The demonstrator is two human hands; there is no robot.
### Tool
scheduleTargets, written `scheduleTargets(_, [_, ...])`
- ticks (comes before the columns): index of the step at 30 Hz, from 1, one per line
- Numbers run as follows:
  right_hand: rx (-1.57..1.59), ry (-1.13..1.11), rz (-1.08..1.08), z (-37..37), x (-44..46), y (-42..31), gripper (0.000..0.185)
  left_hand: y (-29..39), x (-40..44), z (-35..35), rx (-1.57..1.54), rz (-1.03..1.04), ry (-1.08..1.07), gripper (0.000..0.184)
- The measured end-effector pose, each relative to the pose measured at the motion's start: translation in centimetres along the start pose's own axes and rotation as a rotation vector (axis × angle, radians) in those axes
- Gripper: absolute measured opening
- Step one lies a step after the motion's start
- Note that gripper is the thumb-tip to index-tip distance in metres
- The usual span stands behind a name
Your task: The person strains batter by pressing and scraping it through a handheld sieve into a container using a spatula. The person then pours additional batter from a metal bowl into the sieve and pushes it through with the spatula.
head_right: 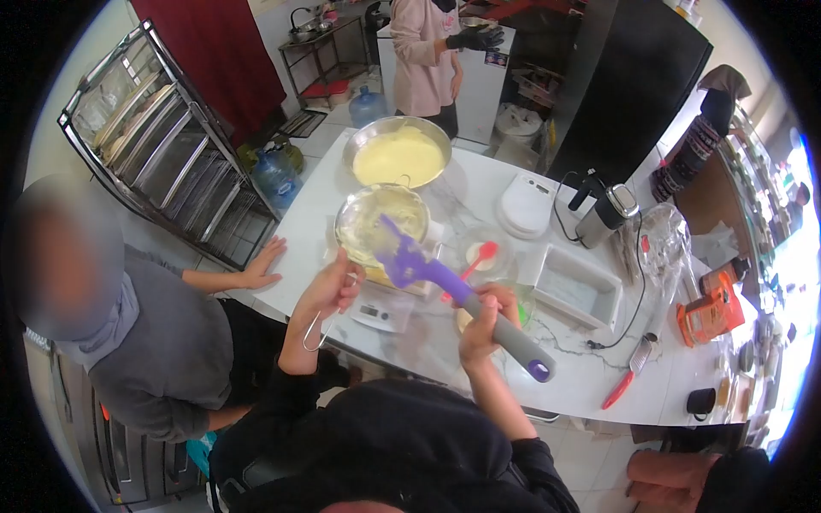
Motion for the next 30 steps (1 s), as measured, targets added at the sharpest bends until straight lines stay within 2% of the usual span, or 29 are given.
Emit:
scheduleTargets(2, [-0.006,0.038,0.069,0.6,-0.3,0.1,0.018,0.0,0.1,0.2,0.012,0.005,0.003,0.06])
scheduleTargets(3, [-0.104,0.077,0.049,-0.1,0.1,1.5,0.017,-0.1,0.1,0.3,0.021,0.012,0.003,0.06])
scheduleTargets(6, [0.044,0.086,0.173,-0.1,1.3,0.8,0.02,0.0,0.2,0.2,0.019,-0.004,0.0,0.059])
scheduleTargets(11, [0.205,-0.151,0.104,0.6,3.4,-0.8,0.02,0.6,-0.3,-0.1,0.026,0.018,-0.007,0.059])
scheduleTargets(14, [-0.034,-0.358,0.062,0.1,4.4,-1.5,0.022,0.9,-0.7,0.0,0.047,0.018,-0.008,0.058])
scheduleTargets(23, [-0.112,-0.137,0.112,1.8,4.0,-1.1,0.023,0.6,-1.4,0.2,0.074,0.043,0.001,0.059])
scheduleTargets(30, [0.014,-0.209,0.242,2.7,4.2,-0.4,0.022,0.3,-1.3,0.6,0.14,0.016,-0.029,0.061])
Point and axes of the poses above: each hand's wrist, its own x-axis towards the middle knuckle, its own z-axis out of the palm, y = z × x, the point moved 1 cm from there along x, towards the middle knuckle, and after that the axes turned 15 degrees about z, right-handed, at the moved point
